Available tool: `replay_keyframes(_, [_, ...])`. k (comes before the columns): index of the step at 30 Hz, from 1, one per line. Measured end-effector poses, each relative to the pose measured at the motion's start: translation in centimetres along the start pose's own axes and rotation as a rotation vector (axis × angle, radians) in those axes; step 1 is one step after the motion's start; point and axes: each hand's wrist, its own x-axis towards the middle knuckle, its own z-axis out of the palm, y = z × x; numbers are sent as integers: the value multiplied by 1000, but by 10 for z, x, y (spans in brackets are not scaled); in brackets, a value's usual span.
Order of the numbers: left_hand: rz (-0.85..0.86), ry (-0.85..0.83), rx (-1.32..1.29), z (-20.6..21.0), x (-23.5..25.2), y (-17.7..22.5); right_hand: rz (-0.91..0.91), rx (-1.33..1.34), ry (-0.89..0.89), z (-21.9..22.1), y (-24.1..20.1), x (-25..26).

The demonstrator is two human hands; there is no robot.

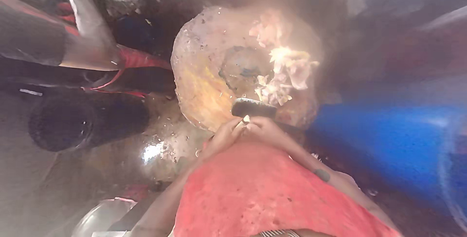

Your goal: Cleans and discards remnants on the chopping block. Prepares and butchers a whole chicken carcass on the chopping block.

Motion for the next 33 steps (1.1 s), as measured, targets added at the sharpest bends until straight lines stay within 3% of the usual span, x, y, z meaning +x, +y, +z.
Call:
replay_keyframes(2, [-7,6,-115,1,3,1,40,3,-23,-3,0,1])
replay_keyframes(7, [54,-214,-282,-10,16,0,33,30,0,-5,4,-3])
replay_keyframes(15, [153,-297,-285,-8,17,3,77,87,-57,-9,-2,-11])
replay_keyframes(19, [-41,-195,-90,-19,1,55,104,71,-64,-12,-5,-8])
replay_keyframes(23, [100,-54,-327,2,3,3,16,213,9,-2,11,-8])
replay_keyframes(29, [98,40,-711,23,-1,-6,-134,606,-33,24,22,-8])
replay_keyframes(33, [93,81,-698,30,-2,-19,-83,342,-24,25,21,-7])
